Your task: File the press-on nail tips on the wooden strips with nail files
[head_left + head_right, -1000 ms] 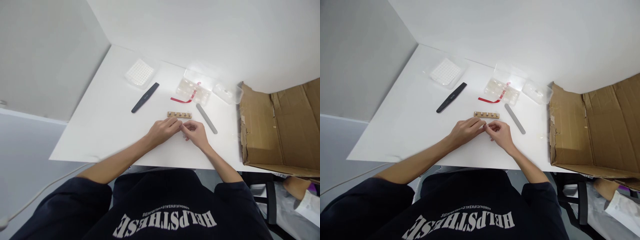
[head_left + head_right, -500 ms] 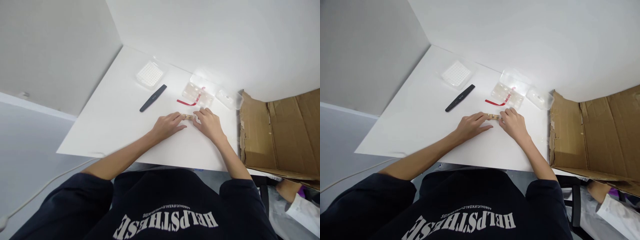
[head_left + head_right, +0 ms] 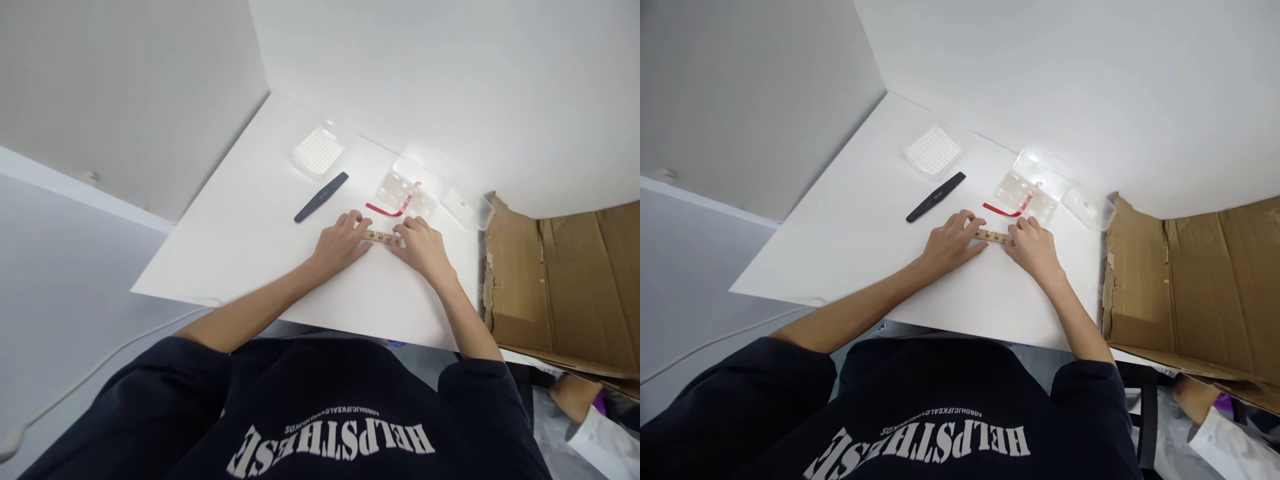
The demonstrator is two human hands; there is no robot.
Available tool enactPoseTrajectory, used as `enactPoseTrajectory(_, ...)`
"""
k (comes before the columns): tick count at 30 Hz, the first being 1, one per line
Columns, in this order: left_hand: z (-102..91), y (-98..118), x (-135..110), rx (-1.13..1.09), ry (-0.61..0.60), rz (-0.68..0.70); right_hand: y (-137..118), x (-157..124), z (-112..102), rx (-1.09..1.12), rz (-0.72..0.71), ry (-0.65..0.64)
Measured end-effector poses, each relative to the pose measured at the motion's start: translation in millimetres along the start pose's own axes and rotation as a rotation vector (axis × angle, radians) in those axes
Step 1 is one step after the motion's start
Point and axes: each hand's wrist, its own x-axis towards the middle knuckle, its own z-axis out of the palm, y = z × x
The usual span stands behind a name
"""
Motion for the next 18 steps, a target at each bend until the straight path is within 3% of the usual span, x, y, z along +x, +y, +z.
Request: enactPoseTrajectory(18, -0.8, 0.0, 0.7, -0.047, -0.059, -0.022, 5.6, 4.7, -0.1, 0.087, -0.013, -0.042)
